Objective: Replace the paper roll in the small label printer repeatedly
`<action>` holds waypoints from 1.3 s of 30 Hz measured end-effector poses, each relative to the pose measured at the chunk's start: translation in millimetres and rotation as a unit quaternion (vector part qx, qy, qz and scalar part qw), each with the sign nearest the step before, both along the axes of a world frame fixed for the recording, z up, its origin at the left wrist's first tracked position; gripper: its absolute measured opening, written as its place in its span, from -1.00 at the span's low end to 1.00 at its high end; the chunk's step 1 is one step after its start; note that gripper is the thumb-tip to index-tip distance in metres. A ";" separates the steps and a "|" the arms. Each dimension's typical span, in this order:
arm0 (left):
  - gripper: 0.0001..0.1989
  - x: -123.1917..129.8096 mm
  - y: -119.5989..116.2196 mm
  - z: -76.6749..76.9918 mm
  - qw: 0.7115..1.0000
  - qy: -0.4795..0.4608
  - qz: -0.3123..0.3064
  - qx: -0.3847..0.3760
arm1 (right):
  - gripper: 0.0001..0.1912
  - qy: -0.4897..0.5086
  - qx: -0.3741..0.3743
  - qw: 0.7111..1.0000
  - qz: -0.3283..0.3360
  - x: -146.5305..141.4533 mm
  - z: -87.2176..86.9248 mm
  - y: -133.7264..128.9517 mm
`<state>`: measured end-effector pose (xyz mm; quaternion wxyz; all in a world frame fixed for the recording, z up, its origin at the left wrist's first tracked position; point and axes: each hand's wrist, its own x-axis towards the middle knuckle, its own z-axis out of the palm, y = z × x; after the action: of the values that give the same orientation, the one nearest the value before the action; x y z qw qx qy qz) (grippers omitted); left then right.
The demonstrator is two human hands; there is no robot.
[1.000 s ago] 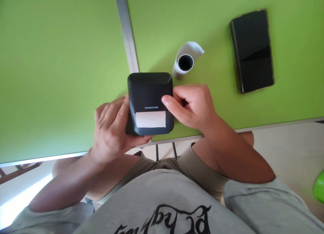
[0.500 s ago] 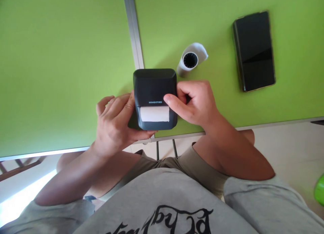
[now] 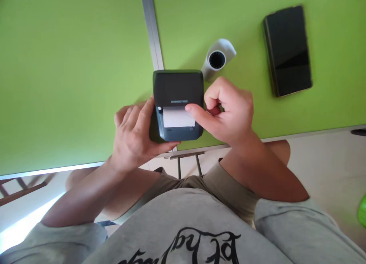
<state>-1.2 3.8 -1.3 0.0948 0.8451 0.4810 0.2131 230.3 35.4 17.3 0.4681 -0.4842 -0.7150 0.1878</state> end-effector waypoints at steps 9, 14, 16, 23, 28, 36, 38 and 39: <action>-0.05 -1.8 0.3 -1.1 1.000 0.011 -0.002 -0.002 | -0.70 0.016 -0.021 0.999 -0.029 -4.6 31.2 22.8; -0.06 -1.5 1.2 -0.7 1.000 0.015 -0.007 0.010 | -0.93 -0.294 -0.126 0.947 -0.030 -18.0 44.4 24.9; -0.06 -1.5 1.5 -0.1 1.000 0.015 -0.008 0.008 | -0.88 -0.396 -0.164 0.902 -0.043 -24.9 50.3 23.8; -0.09 -2.9 2.8 1.1 1.000 0.015 -0.012 -0.013 | -0.80 -0.481 -0.220 0.847 0.053 -25.1 64.6 28.8; -0.08 -4.2 3.5 2.1 1.000 0.021 -0.018 -0.004 | -0.73 -0.480 -0.226 0.846 0.053 -25.9 65.5 33.2; -0.08 -4.6 3.2 2.5 1.000 0.021 -0.023 -0.004 | -0.74 -0.285 -0.229 0.930 0.045 -6.4 84.7 24.0; -0.09 -4.3 3.2 2.1 1.000 0.020 -0.021 -0.001 | -0.65 -0.130 -0.250 0.958 0.052 5.7 83.4 24.8; -0.10 -4.2 3.2 1.9 1.000 0.019 -0.021 -0.002 | -0.49 -0.085 -0.234 0.968 0.036 12.9 80.2 26.8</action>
<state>-5.4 7.0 0.6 0.0919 0.8588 0.4652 0.1941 243.3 62.2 97.5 0.2723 -0.5688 -0.7047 0.3251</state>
